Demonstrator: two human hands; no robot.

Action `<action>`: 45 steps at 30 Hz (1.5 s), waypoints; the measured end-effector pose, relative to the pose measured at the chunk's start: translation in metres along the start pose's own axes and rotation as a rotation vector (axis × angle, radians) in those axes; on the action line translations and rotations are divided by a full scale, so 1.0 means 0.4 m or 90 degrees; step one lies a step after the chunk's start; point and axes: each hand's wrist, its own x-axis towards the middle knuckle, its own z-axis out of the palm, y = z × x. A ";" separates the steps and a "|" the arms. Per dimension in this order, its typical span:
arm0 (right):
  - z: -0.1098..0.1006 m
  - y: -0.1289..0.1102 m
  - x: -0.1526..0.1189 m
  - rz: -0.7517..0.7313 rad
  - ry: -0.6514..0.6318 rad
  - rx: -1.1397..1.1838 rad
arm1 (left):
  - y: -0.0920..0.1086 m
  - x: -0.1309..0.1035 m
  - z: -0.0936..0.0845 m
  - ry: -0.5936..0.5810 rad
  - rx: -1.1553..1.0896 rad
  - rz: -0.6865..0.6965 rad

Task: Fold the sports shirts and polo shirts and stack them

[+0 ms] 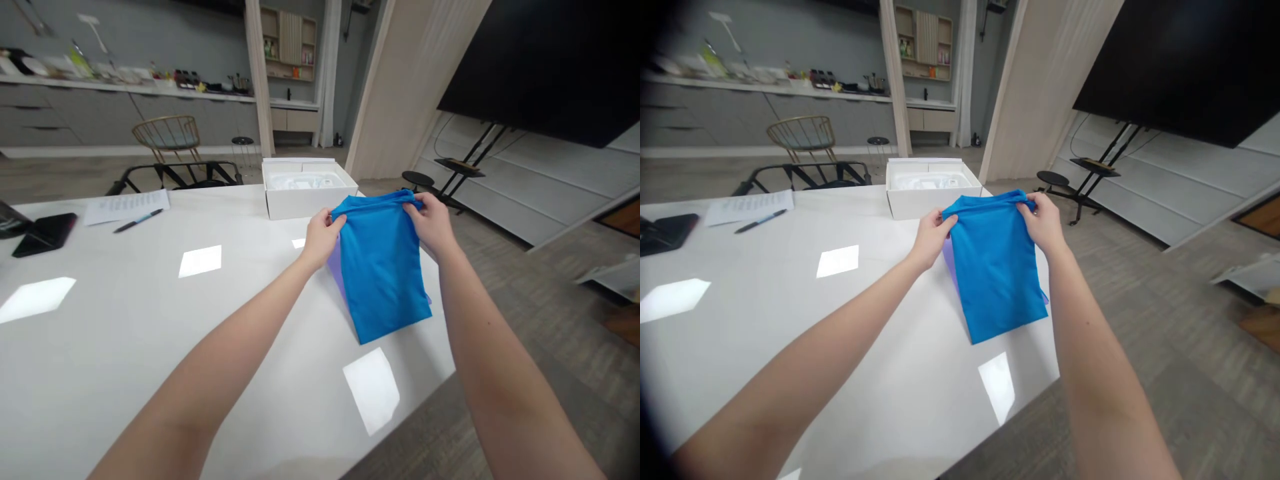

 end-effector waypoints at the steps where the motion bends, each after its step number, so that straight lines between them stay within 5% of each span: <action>1: 0.023 0.008 0.024 0.000 -0.033 -0.006 | -0.023 0.018 -0.006 0.011 0.010 -0.027; 5: 0.157 0.047 0.044 0.078 -0.193 -0.054 | -0.156 0.052 -0.034 0.024 0.112 -0.180; 9: 0.268 0.076 -0.002 0.144 -0.262 -0.076 | -0.242 0.065 -0.069 0.005 0.222 -0.216; 14: 0.308 0.072 -0.013 0.152 -0.123 -0.085 | -0.218 0.084 -0.090 0.053 0.309 -0.175; 17: 0.311 0.043 -0.024 0.203 -0.145 -0.160 | -0.183 0.046 -0.066 0.059 0.442 -0.036; 21: 0.310 -0.012 -0.084 0.147 -0.206 -0.184 | -0.161 -0.063 0.003 -0.172 0.575 0.172; 25: 0.301 -0.037 -0.176 0.127 -0.341 -0.171 | -0.178 -0.151 0.051 -0.334 0.639 0.123; 28: 0.297 -0.034 -0.228 0.167 -0.409 -0.203 | -0.192 -0.173 0.055 -0.339 0.680 0.115; 34: 0.289 -0.060 -0.236 0.175 -0.412 -0.238 | -0.175 -0.193 0.042 -0.344 0.688 0.080; 39: 0.265 -0.171 -0.250 0.101 -0.357 -0.310 | -0.128 -0.259 -0.046 -0.370 0.609 0.063; 45: 0.286 -0.386 -0.351 -0.063 -0.371 -0.179 | -0.047 -0.357 -0.271 -0.239 0.531 0.061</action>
